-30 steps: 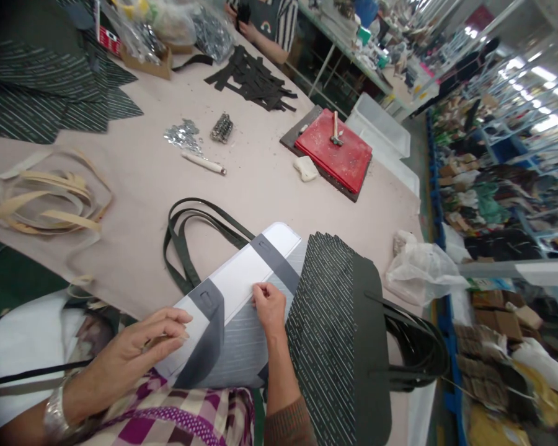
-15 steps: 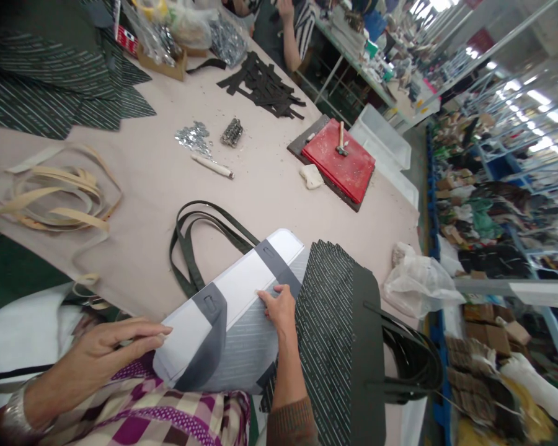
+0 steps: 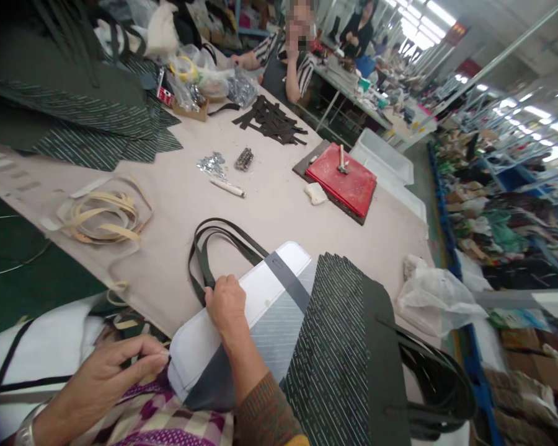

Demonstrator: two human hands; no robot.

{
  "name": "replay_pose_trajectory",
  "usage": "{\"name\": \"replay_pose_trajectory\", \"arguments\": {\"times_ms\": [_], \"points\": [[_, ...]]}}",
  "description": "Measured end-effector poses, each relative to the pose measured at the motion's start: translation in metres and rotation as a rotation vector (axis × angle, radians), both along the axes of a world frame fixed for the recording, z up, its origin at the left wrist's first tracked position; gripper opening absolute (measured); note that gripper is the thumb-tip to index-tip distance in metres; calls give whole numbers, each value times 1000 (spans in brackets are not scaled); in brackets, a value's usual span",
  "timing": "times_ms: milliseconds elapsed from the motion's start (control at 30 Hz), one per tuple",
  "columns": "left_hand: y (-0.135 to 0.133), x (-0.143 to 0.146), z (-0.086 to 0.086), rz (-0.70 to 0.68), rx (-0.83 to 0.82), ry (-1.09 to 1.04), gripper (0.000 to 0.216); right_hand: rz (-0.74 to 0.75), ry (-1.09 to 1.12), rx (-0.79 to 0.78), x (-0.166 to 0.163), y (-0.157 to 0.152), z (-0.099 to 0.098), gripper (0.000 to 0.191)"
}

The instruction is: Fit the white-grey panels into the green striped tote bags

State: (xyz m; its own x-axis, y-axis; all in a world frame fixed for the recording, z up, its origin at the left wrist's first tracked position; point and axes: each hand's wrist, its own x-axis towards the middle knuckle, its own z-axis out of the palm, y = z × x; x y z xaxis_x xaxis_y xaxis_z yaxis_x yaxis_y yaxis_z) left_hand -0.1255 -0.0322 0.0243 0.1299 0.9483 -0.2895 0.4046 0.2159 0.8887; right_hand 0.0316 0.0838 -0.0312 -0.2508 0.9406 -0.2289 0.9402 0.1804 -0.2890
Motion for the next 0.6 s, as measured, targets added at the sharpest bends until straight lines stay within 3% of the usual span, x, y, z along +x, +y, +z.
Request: {"name": "replay_pose_trajectory", "arguments": {"times_ms": [67, 167, 333, 433, 500, 600], "points": [[-6, 3, -3, -15, 18, -10, 40, -16, 13, 57, 17, -3, 24, 17], [-13, 12, -8, -66, 90, -25, 42, -72, 110, 199, 60, -11, 75, 17], [-13, 39, -4, -137, 283, -45, 41, -339, 280, 382, 177, -46, 151, 28], [-11, 57, 8, -211, 396, -32, 38, -568, 239, 408, 275, -86, 167, 38], [-11, 67, 15, -263, 471, -18, 37, -738, 155, 401, 344, -118, 164, 44], [-14, 82, 20, -324, 567, 10, 38, -950, -57, 215, 428, -165, 151, 40]]}}
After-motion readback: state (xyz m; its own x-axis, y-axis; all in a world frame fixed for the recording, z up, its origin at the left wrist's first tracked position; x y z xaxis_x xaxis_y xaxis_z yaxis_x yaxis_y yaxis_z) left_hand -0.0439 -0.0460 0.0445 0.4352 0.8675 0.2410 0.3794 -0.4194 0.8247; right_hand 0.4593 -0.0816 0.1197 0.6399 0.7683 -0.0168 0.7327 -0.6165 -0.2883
